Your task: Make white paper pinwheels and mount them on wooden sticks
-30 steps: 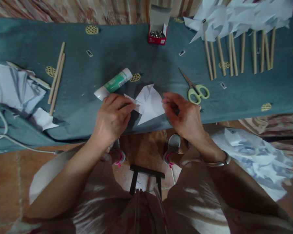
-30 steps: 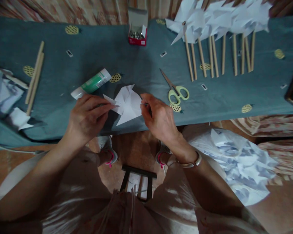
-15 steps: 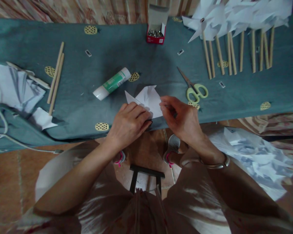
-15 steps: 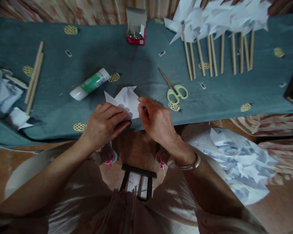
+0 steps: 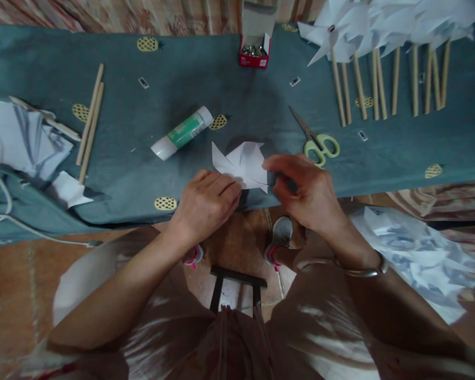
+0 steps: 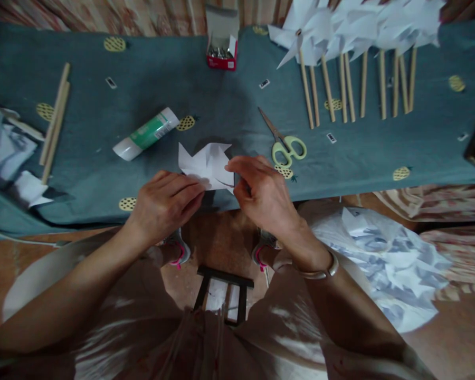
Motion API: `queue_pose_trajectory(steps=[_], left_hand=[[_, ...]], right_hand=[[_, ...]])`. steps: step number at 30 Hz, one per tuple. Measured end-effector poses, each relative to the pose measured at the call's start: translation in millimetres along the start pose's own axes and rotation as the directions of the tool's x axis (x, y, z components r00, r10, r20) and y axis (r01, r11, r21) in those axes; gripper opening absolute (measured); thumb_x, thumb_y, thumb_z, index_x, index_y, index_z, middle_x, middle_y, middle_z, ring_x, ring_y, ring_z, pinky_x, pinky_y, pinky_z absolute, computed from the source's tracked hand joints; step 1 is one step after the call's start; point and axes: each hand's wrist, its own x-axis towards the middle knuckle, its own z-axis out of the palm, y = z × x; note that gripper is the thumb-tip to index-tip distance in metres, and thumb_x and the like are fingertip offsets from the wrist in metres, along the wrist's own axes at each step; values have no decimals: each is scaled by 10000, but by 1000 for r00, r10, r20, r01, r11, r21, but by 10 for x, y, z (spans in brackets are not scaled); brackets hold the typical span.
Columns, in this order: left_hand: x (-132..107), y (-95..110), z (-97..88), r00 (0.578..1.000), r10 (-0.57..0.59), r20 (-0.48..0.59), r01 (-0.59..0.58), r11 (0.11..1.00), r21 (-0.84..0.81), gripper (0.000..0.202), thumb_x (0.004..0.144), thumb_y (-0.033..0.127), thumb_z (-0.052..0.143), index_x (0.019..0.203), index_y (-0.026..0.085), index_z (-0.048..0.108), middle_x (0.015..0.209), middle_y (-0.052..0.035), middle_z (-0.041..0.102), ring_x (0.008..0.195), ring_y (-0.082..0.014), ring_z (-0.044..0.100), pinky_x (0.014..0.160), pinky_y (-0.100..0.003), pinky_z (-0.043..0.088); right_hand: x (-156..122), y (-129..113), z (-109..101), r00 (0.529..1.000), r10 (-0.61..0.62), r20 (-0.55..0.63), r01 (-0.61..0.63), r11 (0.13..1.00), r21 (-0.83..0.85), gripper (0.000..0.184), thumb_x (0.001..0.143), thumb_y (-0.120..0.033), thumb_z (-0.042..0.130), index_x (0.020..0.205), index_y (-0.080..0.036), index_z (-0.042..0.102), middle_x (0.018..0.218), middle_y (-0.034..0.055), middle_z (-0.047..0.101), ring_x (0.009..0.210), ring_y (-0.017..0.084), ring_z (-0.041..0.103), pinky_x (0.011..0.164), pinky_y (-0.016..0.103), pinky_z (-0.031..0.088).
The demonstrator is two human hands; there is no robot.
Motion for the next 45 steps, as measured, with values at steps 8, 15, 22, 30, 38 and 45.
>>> queue_pose_trajectory(steps=[8,15,22,30,38,45], left_hand=[[-33,10,-38,1000,23,-1,-23,999,-42,154,935,151,528,879,131,670,857,-60,724,756,-178,653,684,-324,467],[-49,20,-35,999,38,-14,-39,998,-55,148,931,136,525,905,123,670,876,-63,733,788,-186,658,694,-330,471],[-67,42,-23,999,38,6,-37,997,-65,142,923,135,535,945,113,674,910,-74,735,840,-214,648,702,-344,468],[-70,61,-17,999,7,32,-3,994,-106,158,935,142,519,944,133,676,940,-77,737,861,-214,638,719,-349,459],[-87,67,5,1000,-16,9,17,987,-162,193,945,161,515,1085,136,646,971,-84,732,895,-208,650,754,-339,477],[-82,66,-1,998,7,66,2,990,-141,196,959,201,519,1093,148,651,997,-84,724,919,-215,639,750,-342,484]], right_hand=[[-10,79,-44,991,-9,135,-12,988,153,187,788,-197,715,967,-224,758,1378,82,584,1283,276,525,1091,483,433],[13,115,-26,984,37,175,-81,963,256,150,804,-248,734,936,-309,768,1395,-5,576,1313,256,513,1127,492,412],[32,82,63,988,37,150,-69,975,210,110,837,-221,680,850,-303,752,1397,-27,578,1342,244,506,1133,510,416],[25,43,180,997,36,66,-43,993,107,125,835,-193,658,813,-291,733,1346,30,608,1357,282,483,1096,588,438],[23,-1,218,999,16,32,-17,999,29,86,845,-223,647,778,-248,695,1381,70,570,1382,302,446,1108,566,413],[29,-37,242,998,65,20,-65,998,22,118,825,-182,654,739,-262,648,1396,59,551,1396,317,423,1125,588,391]])
